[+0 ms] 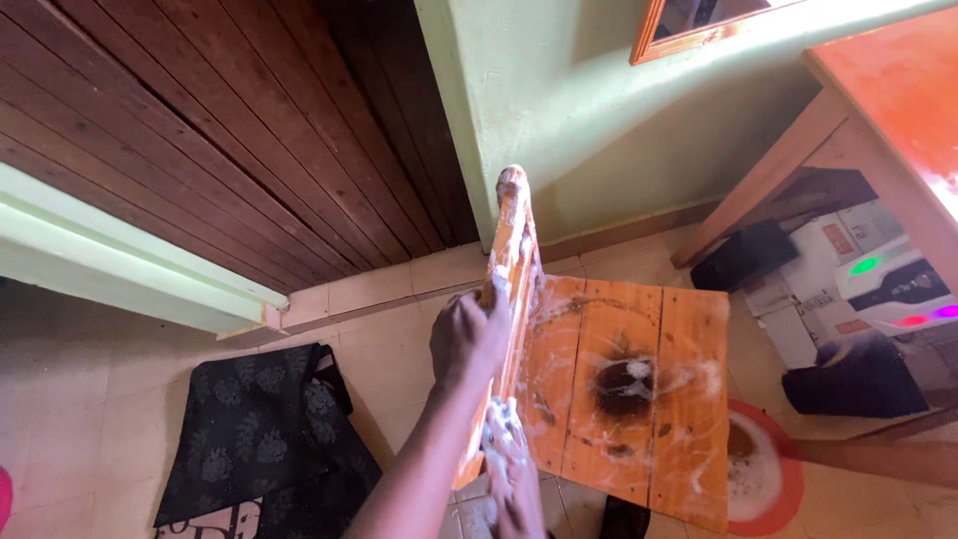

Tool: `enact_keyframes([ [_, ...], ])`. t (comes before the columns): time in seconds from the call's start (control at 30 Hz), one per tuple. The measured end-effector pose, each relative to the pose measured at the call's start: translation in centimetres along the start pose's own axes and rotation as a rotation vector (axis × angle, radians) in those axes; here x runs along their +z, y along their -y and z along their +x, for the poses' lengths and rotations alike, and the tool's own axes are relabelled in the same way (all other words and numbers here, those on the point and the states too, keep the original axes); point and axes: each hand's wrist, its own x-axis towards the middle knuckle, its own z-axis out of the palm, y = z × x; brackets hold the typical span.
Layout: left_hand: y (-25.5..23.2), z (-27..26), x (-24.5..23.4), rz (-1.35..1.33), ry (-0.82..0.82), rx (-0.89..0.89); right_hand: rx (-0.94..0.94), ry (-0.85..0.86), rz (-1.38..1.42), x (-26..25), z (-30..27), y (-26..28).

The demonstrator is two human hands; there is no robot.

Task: Washing a wooden chair and a small black cloth using soapy water from a bucket.

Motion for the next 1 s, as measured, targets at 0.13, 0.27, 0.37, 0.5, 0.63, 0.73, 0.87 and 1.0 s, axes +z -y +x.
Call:
enact_keyframes([
  [0.13, 1.0, -0.1, 1.3, -0.035, -0.204, 0.183, -0.241, -0.181, -0.091, 1.1, 3.7, 1.2],
  [0.27, -3.6, -2.5, -3.3, 0.232, -0.148, 0.162, -0.065, -0.294, -0.004, -0.1, 11.2, -2.8],
  [0.37, -4.8, -2.6, -4.0, 0.238, -0.220, 0.289, 0.028, -0.225, -0.075, -2.6, 20.3, -2.9],
  [0.5, -5.1, -2.8, -4.1, 0.267, -0.194, 0.283, 0.497, 0.006, 0.669, -5.3, 29.7, -6.0],
  [0.63, -6.5, -2.8, -5.3, 0.337, -0.067, 0.154, 0.713, 0.045, 1.255, -5.7, 32.6, -5.0],
  [0.73, -6.2, -3.0, -5.1, 0.322, -0.140, 0.227, 0.814, -0.033, 1.250, -5.0, 31.7, -7.2],
  [0.87, -6.8, -2.9, -5.4, 0.340, -0.127, 0.198, 0.565, 0.184, 1.467, -3.6, 28.0, -6.6],
  [1.0, -7.6, -3.4, -5.7, 0.365, -0.107, 0.166, 0.678, 0.215, 1.640, -1.0, 21.1, -10.3],
])
